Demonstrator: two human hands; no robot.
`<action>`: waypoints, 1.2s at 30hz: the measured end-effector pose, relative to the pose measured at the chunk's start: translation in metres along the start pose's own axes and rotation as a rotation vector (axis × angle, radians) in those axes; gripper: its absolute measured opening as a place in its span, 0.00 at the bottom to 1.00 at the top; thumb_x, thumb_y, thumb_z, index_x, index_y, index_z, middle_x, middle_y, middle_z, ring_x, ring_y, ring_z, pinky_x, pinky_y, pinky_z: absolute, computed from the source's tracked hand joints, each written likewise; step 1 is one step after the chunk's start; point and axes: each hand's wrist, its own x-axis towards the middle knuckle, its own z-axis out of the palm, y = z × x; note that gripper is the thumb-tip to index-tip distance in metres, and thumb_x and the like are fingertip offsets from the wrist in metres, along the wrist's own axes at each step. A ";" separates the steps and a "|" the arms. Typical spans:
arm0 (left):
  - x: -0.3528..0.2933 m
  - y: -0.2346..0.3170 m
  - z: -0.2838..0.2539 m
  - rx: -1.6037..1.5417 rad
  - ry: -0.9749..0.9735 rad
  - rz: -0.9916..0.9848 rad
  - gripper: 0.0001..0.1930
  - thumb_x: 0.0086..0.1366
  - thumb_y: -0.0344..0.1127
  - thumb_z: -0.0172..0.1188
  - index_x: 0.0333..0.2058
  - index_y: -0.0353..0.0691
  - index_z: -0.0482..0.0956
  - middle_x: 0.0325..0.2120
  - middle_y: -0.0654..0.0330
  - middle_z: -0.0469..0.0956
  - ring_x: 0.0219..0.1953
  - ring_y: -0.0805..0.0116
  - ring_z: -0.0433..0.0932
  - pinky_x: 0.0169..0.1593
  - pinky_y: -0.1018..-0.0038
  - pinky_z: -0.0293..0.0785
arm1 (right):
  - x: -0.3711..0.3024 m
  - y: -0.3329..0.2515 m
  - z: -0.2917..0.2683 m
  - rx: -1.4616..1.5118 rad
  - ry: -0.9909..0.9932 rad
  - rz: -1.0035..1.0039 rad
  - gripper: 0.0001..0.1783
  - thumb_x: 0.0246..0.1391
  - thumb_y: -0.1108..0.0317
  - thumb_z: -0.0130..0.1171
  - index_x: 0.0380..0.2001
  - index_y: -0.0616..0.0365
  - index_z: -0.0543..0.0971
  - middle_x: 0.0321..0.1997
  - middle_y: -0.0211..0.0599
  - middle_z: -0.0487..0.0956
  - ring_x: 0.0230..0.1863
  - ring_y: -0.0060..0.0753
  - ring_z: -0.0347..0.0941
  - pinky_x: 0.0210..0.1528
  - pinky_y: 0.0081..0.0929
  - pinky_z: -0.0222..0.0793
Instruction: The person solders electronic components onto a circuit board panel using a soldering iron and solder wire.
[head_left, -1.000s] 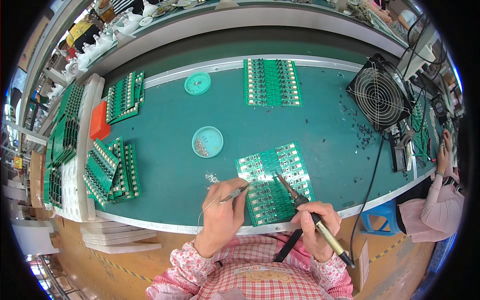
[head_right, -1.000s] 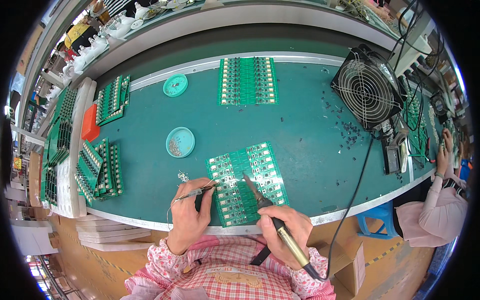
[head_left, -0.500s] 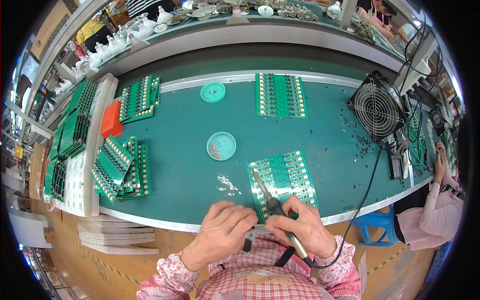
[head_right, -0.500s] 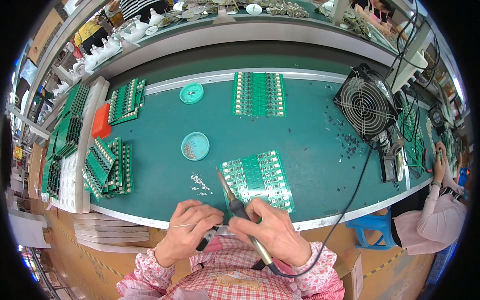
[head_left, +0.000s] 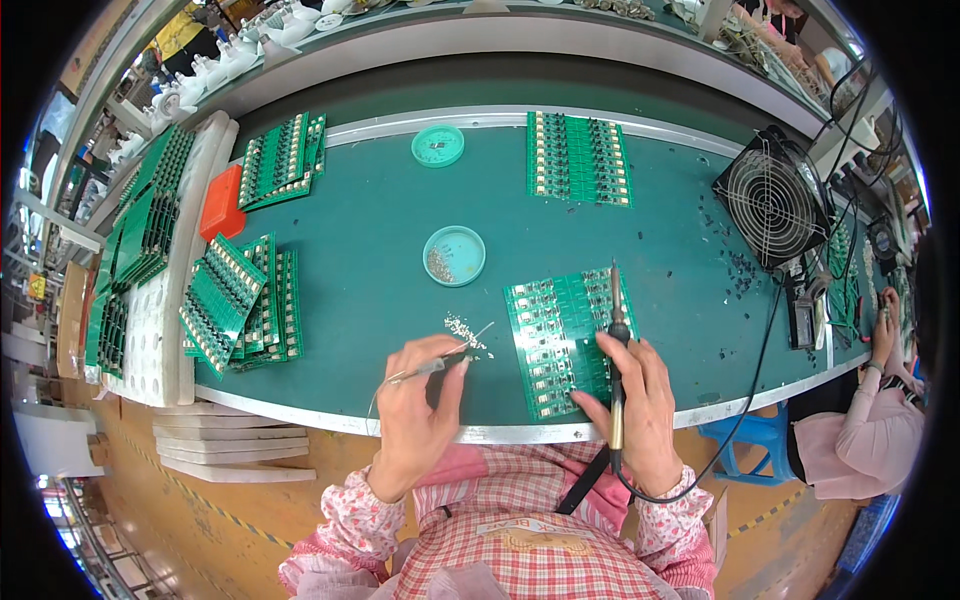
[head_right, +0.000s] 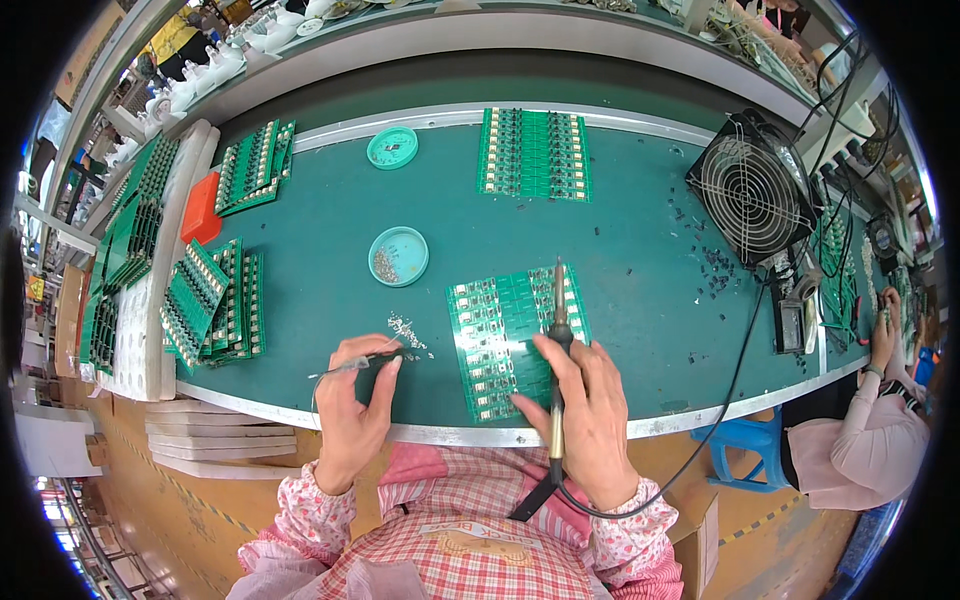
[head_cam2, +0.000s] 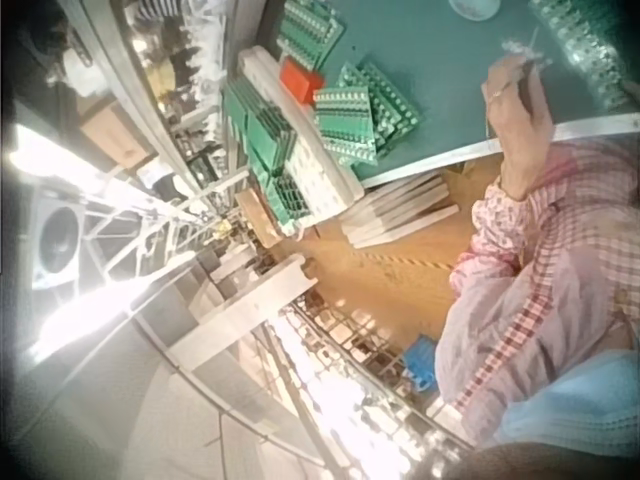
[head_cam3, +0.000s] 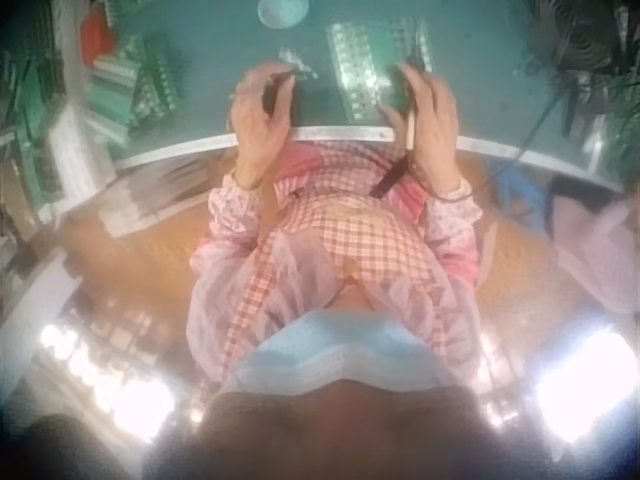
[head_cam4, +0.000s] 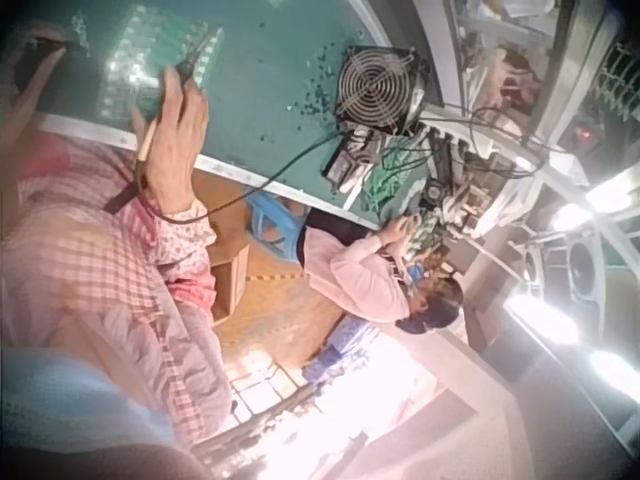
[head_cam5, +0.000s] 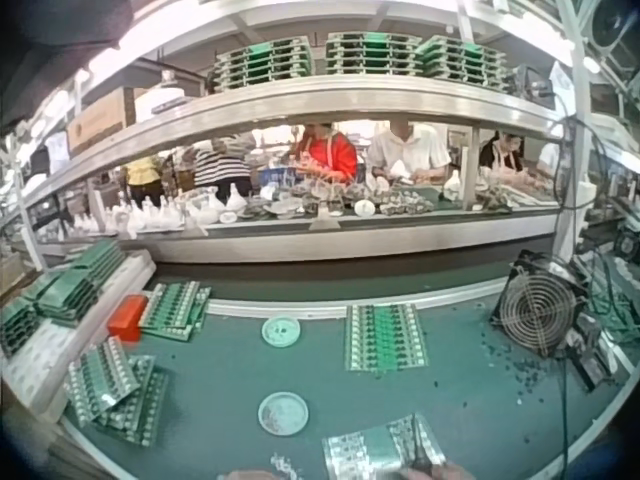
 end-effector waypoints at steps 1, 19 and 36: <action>0.002 0.000 0.002 0.012 0.004 -0.012 0.09 0.60 0.19 0.61 0.40 0.34 0.79 0.38 0.54 0.82 0.41 0.57 0.80 0.47 0.68 0.73 | 0.004 0.002 0.004 0.009 0.021 0.019 0.41 0.40 0.63 0.76 0.61 0.50 0.72 0.51 0.46 0.71 0.54 0.56 0.71 0.63 0.51 0.66; -0.001 -0.004 0.011 0.105 -0.018 0.010 0.08 0.60 0.22 0.63 0.39 0.36 0.80 0.37 0.56 0.82 0.38 0.58 0.80 0.48 0.68 0.69 | -0.002 0.009 0.008 0.083 0.293 0.032 0.34 0.43 0.73 0.74 0.56 0.59 0.75 0.43 0.49 0.75 0.41 0.46 0.76 0.40 0.33 0.74; -0.004 -0.003 0.012 0.114 0.010 -0.019 0.08 0.61 0.21 0.62 0.39 0.35 0.79 0.37 0.55 0.82 0.38 0.58 0.79 0.46 0.68 0.70 | -0.005 0.008 0.006 0.100 0.312 0.041 0.29 0.45 0.74 0.72 0.53 0.59 0.78 0.44 0.50 0.77 0.40 0.46 0.76 0.40 0.34 0.74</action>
